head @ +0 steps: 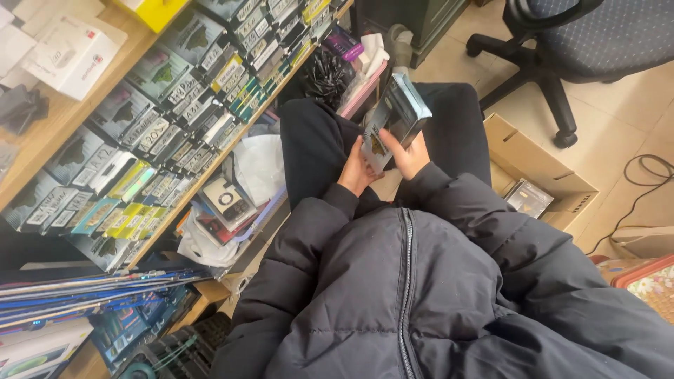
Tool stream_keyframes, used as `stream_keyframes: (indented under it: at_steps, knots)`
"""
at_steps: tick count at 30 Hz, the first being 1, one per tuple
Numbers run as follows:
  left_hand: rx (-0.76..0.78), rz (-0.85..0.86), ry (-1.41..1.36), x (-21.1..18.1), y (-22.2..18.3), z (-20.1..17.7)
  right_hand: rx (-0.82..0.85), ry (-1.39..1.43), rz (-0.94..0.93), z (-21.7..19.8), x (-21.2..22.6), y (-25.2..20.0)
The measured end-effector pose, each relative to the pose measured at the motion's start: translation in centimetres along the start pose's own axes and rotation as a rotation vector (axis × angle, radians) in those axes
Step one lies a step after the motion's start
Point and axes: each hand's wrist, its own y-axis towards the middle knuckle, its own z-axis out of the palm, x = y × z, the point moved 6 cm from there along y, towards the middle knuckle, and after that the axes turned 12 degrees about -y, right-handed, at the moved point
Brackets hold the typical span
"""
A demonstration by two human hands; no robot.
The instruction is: Unboxing and inspecting phone accessories from a cardboard box to organize them on shelves
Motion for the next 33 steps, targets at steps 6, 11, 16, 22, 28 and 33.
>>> stream_keyframes:
  at_steps: [6,11,16,22,28,33]
  knots:
    - [-0.048,0.006,-0.045,-2.4,-4.3,3.3,-0.093,0.013,-0.047,-2.2,-1.3,0.7]
    - [-0.079,0.282,0.120,-3.0,-3.0,1.2,-0.358,0.280,0.246,-5.2,-1.9,1.8]
    - [-0.124,0.371,0.065,-3.8,-3.9,2.0,-0.532,0.568,0.434,-13.2,-7.5,4.0]
    - [-0.193,0.397,-0.019,-4.5,-4.7,2.1,-0.655,0.819,0.723,-22.3,-10.4,0.9]
    - [-0.215,0.398,-0.102,-4.1,-4.0,1.6,-0.675,0.544,1.115,-28.1,-32.1,-10.8]
    - [-0.203,0.392,-0.055,-4.2,-4.1,2.1,-0.544,0.464,1.443,-26.7,-38.5,-20.1]
